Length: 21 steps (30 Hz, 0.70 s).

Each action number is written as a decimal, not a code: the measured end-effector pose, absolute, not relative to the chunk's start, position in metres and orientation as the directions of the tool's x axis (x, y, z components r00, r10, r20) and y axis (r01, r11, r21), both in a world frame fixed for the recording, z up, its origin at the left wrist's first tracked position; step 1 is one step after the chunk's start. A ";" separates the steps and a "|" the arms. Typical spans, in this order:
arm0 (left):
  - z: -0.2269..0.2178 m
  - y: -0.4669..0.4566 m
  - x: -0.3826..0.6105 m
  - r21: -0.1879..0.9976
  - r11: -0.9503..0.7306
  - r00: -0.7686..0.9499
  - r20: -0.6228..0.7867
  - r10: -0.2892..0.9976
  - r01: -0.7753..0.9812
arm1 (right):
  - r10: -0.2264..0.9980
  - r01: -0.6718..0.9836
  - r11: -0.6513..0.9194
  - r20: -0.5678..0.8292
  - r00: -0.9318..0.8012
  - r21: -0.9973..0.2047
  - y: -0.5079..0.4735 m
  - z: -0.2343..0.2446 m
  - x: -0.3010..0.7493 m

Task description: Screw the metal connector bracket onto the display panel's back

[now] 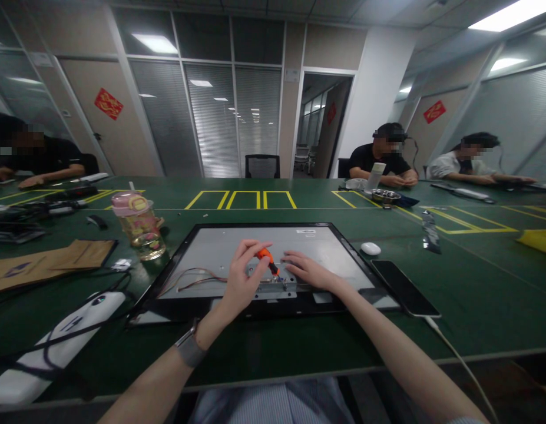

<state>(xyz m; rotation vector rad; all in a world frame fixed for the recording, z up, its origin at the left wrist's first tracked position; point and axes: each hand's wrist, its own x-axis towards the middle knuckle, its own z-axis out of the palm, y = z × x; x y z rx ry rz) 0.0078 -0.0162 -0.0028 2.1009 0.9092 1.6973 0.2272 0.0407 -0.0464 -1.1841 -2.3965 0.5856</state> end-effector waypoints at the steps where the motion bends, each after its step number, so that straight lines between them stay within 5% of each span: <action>1: -0.002 -0.017 0.008 0.586 -0.763 0.120 0.766 0.632 0.273 | 0.812 0.642 0.553 0.168 -0.560 -0.531 0.041 -0.046 0.227; 21: -0.005 -0.016 0.009 0.644 -0.740 0.156 0.724 0.671 0.193 | 0.809 0.643 0.558 0.170 -0.563 -0.525 0.043 -0.049 0.228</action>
